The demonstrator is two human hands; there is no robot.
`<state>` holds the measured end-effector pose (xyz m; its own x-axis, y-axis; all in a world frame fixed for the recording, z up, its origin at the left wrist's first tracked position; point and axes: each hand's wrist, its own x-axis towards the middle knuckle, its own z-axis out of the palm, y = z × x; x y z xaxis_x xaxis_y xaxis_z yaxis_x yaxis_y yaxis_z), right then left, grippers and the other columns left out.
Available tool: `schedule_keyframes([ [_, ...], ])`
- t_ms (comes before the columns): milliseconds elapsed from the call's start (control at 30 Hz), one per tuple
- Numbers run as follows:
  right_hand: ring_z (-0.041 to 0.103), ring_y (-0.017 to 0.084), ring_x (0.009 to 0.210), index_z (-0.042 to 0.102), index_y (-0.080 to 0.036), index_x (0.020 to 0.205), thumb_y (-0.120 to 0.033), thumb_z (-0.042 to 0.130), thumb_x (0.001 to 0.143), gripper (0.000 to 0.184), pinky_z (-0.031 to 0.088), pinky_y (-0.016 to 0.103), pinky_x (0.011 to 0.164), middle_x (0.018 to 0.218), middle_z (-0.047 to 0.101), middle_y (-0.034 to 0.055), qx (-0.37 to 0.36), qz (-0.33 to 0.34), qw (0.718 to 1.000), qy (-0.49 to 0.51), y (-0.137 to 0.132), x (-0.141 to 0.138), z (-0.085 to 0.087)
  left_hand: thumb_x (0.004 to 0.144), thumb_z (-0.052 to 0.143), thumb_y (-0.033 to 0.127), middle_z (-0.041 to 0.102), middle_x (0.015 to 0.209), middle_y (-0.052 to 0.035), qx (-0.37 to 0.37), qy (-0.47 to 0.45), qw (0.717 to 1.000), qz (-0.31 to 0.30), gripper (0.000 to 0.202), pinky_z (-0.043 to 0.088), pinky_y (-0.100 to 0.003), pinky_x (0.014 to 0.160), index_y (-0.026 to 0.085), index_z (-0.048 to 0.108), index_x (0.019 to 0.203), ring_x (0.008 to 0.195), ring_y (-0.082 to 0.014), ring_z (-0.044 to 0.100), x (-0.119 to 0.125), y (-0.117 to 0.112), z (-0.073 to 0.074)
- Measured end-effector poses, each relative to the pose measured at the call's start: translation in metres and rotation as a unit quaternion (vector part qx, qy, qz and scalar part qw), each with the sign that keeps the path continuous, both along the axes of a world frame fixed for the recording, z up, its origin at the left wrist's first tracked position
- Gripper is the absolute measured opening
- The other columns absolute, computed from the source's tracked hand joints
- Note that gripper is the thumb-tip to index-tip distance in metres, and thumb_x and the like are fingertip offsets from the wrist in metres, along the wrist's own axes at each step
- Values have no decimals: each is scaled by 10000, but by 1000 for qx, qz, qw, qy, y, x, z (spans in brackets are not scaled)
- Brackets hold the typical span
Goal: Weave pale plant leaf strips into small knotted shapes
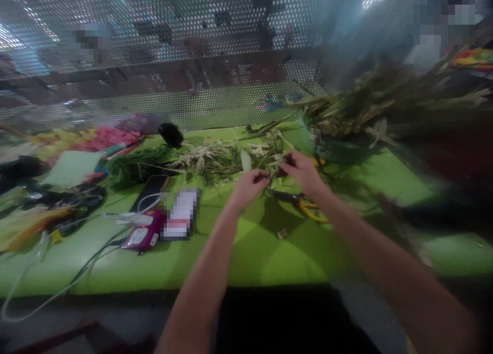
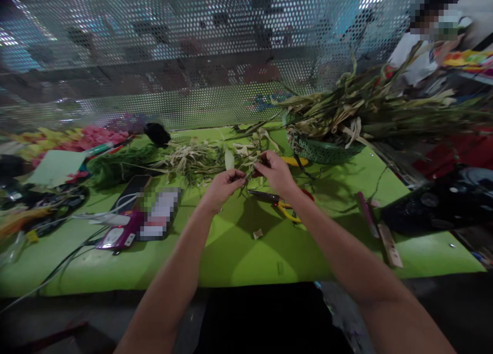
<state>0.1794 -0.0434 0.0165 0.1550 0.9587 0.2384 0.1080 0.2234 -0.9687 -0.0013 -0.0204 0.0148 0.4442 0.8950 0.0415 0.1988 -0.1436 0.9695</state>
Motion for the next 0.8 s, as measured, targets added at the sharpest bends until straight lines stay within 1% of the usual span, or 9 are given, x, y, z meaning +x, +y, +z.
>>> schedule_keyframes([
  [133, 565, 133, 623, 514, -223, 773, -391, 707, 729, 260, 533, 317, 652, 688, 543, -31, 7, 5, 1000, -3, -1, -3, 0, 684, 613, 256, 586, 654, 25, -7, 10, 1000, -8, 221, 361, -233, 615, 145, 690, 859, 592, -97, 460, 1, 1, -3],
  [267, 557, 131, 617, 516, -221, 773, -383, 708, 724, 256, 531, 316, 650, 684, 543, -29, 5, 4, 1000, 3, -1, -3, 2, 669, 577, 209, 593, 671, 29, 1, 9, 1000, -3, 226, 343, -221, 595, 145, 709, 842, 596, -89, 452, 3, -1, -5],
  [467, 565, 141, 636, 507, -227, 781, -420, 697, 732, 275, 527, 324, 652, 705, 550, -21, 10, -3, 1000, -6, 0, -1, 2, 704, 608, 265, 561, 656, 34, -34, -14, 999, -8, 238, 287, -208, 523, 148, 687, 896, 540, -65, 394, 3, -3, -4],
  [633, 567, 147, 644, 488, -225, 773, -423, 687, 732, 283, 519, 334, 658, 715, 540, -17, 22, -9, 1000, -15, 0, -1, 0, 703, 651, 309, 554, 680, 30, -79, -31, 996, -22, 236, 248, -215, 487, 158, 652, 885, 510, -53, 354, 0, -2, -2],
  [700, 568, 145, 647, 489, -223, 772, -400, 682, 738, 264, 517, 329, 658, 725, 544, -17, 30, -11, 999, -11, -1, -1, 1, 707, 662, 331, 561, 694, 23, -75, -31, 996, -28, 240, 261, -216, 497, 157, 643, 870, 525, -58, 371, 0, -2, -1],
  [800, 563, 136, 645, 493, -216, 778, -363, 675, 751, 236, 514, 316, 658, 721, 543, -21, 34, -7, 999, -12, -2, -2, 1, 712, 660, 306, 564, 683, 19, -37, -9, 999, -18, 197, 312, -216, 549, 151, 634, 831, 573, -74, 421, 1, -2, -1],
])
